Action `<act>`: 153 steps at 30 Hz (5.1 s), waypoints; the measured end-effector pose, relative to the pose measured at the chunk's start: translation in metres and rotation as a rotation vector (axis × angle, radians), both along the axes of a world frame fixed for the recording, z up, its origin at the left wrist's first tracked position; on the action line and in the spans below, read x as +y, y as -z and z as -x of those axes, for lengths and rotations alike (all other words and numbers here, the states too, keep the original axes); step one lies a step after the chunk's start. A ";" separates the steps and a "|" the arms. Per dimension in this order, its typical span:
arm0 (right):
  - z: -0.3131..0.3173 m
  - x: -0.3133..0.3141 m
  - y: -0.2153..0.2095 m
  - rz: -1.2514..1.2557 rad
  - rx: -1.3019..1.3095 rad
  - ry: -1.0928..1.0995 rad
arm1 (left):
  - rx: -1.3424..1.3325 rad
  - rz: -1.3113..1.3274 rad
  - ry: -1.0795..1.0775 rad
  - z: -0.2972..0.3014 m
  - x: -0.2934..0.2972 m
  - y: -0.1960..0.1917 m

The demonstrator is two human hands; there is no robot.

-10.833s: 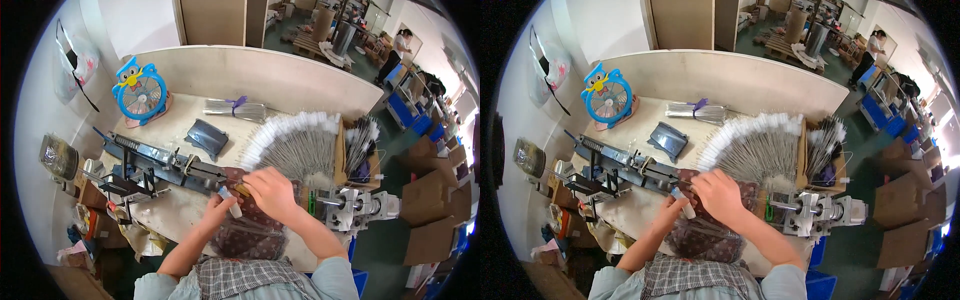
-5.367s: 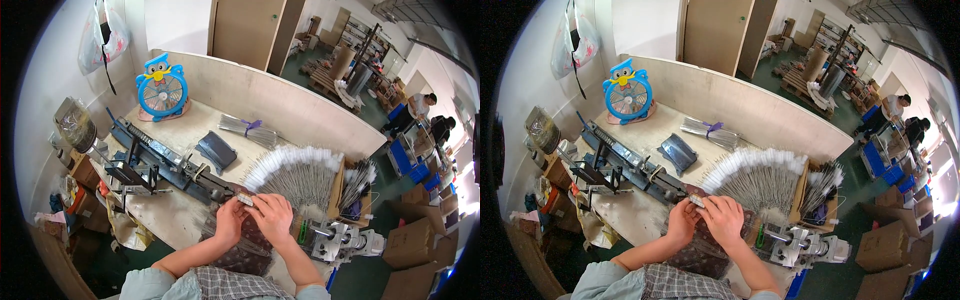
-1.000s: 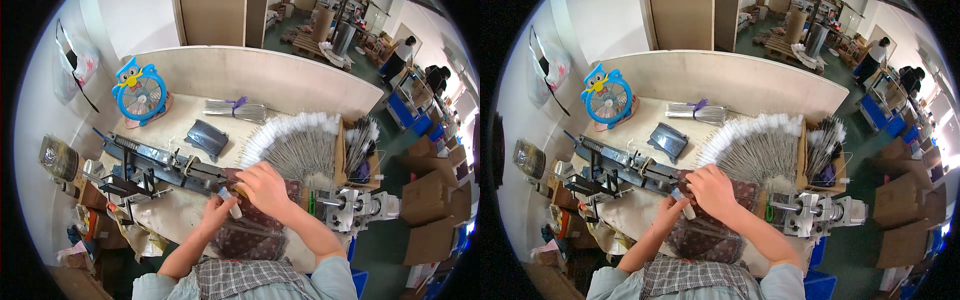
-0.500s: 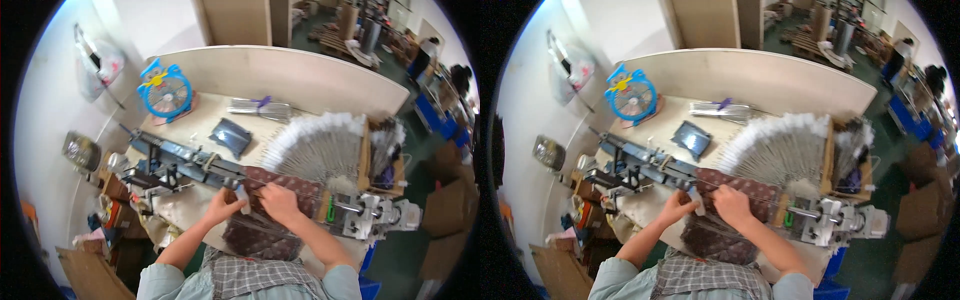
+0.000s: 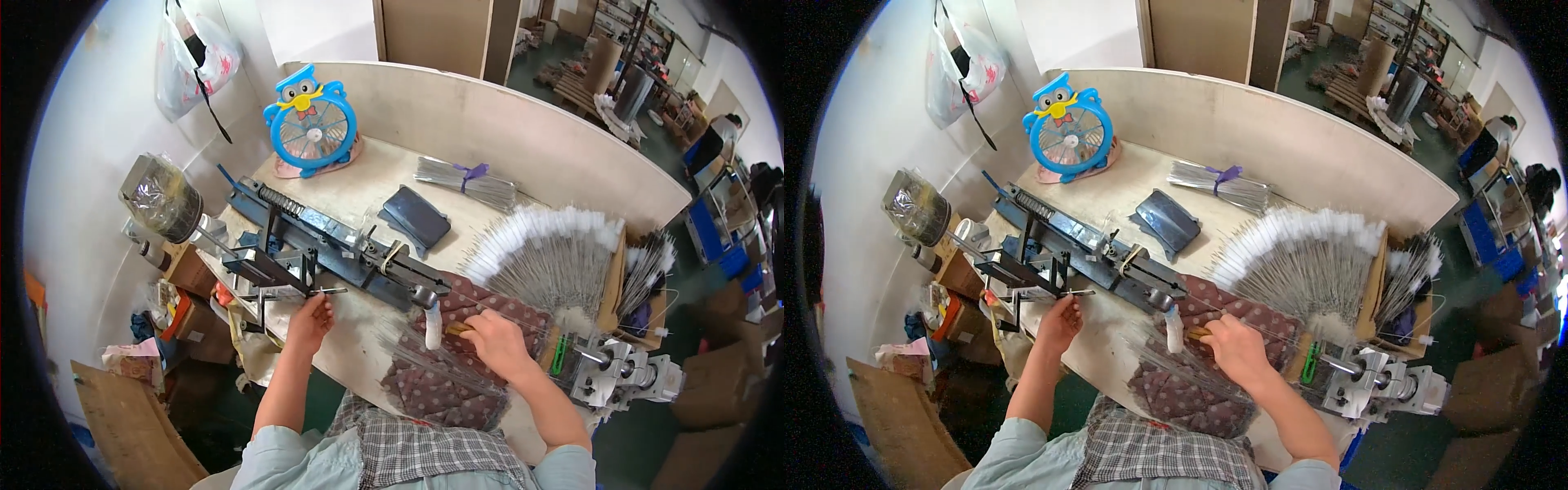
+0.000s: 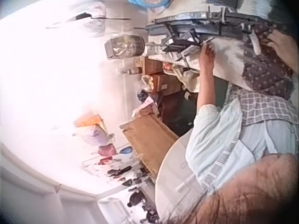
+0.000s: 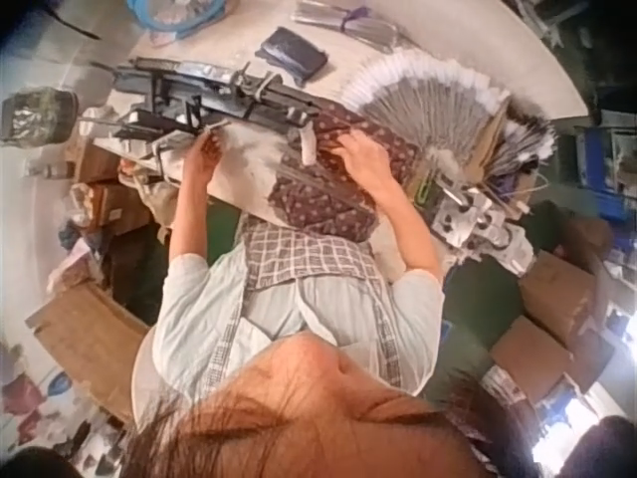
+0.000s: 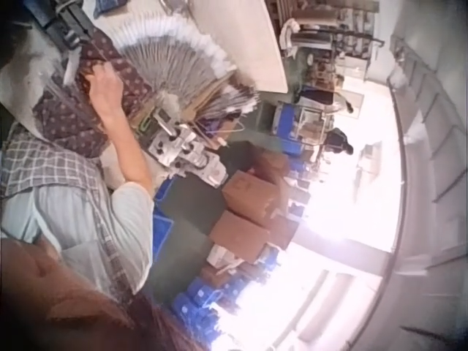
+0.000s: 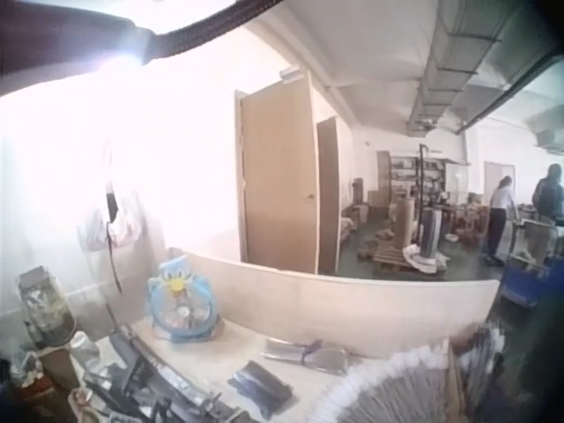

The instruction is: Using a manual machine and a screwdriver to assemble brush components by inserting bristles into holders and securing them.

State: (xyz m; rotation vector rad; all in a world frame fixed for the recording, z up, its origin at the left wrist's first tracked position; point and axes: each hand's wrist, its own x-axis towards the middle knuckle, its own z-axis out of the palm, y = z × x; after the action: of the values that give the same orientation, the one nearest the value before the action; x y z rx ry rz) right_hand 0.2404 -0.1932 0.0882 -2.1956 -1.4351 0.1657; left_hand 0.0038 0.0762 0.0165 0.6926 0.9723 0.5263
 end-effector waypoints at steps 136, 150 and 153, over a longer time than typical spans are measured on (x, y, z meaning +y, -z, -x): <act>-0.002 0.007 -0.036 -0.427 -0.281 0.178 | -0.403 0.052 0.111 -0.157 -0.175 -0.072; -0.004 -0.023 -0.041 -0.271 -0.248 0.223 | -0.307 0.076 0.213 -0.148 -0.175 -0.078; -0.003 -0.029 -0.041 -0.351 -0.225 0.165 | -0.289 0.040 0.255 -0.136 -0.174 -0.067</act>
State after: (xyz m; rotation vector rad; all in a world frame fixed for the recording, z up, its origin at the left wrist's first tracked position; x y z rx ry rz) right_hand 0.2438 -0.2225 0.1296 -2.0717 -1.2731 -0.3748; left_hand 0.1402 -0.0981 0.0833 0.6716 0.6121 0.3677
